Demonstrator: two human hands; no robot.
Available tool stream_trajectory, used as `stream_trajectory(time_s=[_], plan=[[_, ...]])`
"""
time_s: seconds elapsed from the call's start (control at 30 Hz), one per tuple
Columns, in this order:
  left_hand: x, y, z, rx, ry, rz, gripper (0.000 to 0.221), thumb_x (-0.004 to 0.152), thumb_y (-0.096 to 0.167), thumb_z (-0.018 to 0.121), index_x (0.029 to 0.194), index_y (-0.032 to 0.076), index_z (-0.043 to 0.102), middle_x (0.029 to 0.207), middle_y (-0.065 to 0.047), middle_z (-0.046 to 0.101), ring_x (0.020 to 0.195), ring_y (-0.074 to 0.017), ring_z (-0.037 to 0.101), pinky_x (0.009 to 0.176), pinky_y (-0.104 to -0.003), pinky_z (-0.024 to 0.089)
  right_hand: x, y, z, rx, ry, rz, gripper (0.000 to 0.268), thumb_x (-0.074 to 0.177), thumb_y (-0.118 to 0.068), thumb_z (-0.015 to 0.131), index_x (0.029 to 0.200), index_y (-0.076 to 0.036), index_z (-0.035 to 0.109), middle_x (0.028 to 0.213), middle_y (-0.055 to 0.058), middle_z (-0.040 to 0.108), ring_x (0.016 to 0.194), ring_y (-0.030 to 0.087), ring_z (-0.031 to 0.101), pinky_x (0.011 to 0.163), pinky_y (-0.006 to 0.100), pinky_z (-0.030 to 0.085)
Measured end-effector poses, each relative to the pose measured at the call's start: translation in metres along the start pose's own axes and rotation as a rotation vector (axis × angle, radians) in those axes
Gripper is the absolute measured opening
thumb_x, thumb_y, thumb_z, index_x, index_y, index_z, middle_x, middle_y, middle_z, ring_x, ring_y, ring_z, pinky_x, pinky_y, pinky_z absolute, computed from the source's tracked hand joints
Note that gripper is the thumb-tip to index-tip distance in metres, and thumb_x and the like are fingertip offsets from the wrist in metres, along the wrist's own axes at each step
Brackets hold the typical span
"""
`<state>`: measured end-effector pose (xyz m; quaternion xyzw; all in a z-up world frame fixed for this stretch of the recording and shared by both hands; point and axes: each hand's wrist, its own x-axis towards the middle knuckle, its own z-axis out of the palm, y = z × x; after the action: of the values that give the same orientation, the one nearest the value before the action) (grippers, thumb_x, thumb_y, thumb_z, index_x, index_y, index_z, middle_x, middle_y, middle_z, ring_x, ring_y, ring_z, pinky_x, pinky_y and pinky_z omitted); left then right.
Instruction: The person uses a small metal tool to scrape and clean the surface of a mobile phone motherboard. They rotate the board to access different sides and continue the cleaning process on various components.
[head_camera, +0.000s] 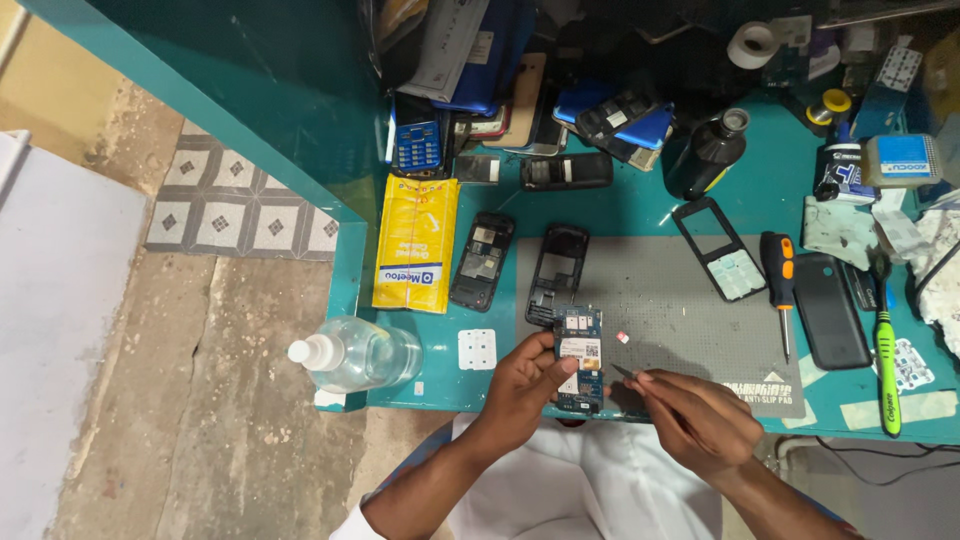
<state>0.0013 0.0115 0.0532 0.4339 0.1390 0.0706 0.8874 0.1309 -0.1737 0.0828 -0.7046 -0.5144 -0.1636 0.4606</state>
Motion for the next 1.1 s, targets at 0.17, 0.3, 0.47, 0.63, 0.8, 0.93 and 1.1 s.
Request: stream_trajectory(time_s=[0.17, 0.3, 0.47, 0.63, 0.8, 0.93, 1.1], plan=[[0.0011, -0.0006, 0.0, 0.005, 0.014, 0.022, 0.036, 0.105, 0.017, 0.062, 0.135, -0.002, 0.052, 0.115, -0.014, 0.075, 0.096, -0.0173, 0.076, 0.076, -0.024, 0.061, 0.0006, 0.0001, 0.0009, 0.021, 0.004, -0.006, 0.023, 0.079, 0.006, 0.08, 0.101, 0.003, 0.074, 0.091, 0.016, 0.077, 0.084, 0.024, 0.079, 0.071, 0.03, 0.064], [0.0011, -0.0039, -0.0014, 0.012, 0.014, 0.049, 0.036, 0.106, 0.015, 0.061, 0.136, -0.003, 0.052, 0.114, -0.015, 0.074, 0.095, -0.0178, 0.075, 0.074, -0.026, 0.062, 0.0017, -0.0017, 0.0006, 0.016, 0.003, -0.007, 0.022, 0.079, 0.006, 0.08, 0.1, 0.003, 0.074, 0.09, 0.016, 0.077, 0.083, 0.024, 0.078, 0.07, 0.029, 0.064], [0.0003, -0.0018, 0.0008, 0.015, 0.011, 0.042, 0.035, 0.106, 0.015, 0.06, 0.134, -0.004, 0.051, 0.114, -0.015, 0.074, 0.097, -0.022, 0.076, 0.075, -0.027, 0.062, 0.0023, -0.003, -0.0003, 0.006, -0.001, -0.009, 0.022, 0.079, 0.006, 0.08, 0.1, 0.004, 0.074, 0.09, 0.017, 0.076, 0.084, 0.024, 0.078, 0.071, 0.03, 0.064], [0.0004, 0.0026, 0.0032, -0.021, 0.003, 0.029, 0.037, 0.105, 0.014, 0.06, 0.135, -0.004, 0.05, 0.116, -0.016, 0.073, 0.1, -0.0263, 0.076, 0.083, -0.032, 0.066, 0.0024, -0.0034, -0.0002, -0.005, -0.013, -0.011, 0.021, 0.079, 0.006, 0.081, 0.099, 0.004, 0.074, 0.091, 0.016, 0.077, 0.083, 0.024, 0.078, 0.07, 0.029, 0.064], [0.0018, -0.0007, 0.0022, -0.014, 0.012, 0.018, 0.038, 0.104, 0.013, 0.06, 0.136, -0.005, 0.05, 0.115, -0.018, 0.073, 0.099, -0.0259, 0.076, 0.083, -0.034, 0.065, 0.0048, -0.004, -0.0001, 0.009, -0.002, -0.033, 0.021, 0.079, 0.006, 0.081, 0.098, 0.004, 0.074, 0.091, 0.015, 0.077, 0.085, 0.024, 0.078, 0.072, 0.03, 0.064], [0.0005, -0.0036, 0.0, -0.015, 0.003, 0.047, 0.038, 0.105, 0.015, 0.062, 0.136, -0.005, 0.052, 0.116, -0.017, 0.073, 0.099, -0.021, 0.075, 0.082, -0.03, 0.063, 0.0048, -0.0059, 0.0002, -0.011, -0.007, -0.04, 0.02, 0.078, 0.006, 0.082, 0.097, 0.003, 0.075, 0.09, 0.015, 0.077, 0.083, 0.023, 0.078, 0.07, 0.03, 0.063], [-0.0026, -0.0027, -0.002, 0.067, -0.001, 0.048, 0.04, 0.105, 0.021, 0.063, 0.137, -0.001, 0.053, 0.116, -0.013, 0.075, 0.095, -0.0149, 0.075, 0.072, -0.02, 0.055, 0.004, -0.0043, 0.0012, -0.014, -0.01, -0.06, 0.021, 0.078, 0.005, 0.083, 0.097, 0.003, 0.075, 0.089, 0.015, 0.077, 0.083, 0.023, 0.078, 0.071, 0.03, 0.063]])
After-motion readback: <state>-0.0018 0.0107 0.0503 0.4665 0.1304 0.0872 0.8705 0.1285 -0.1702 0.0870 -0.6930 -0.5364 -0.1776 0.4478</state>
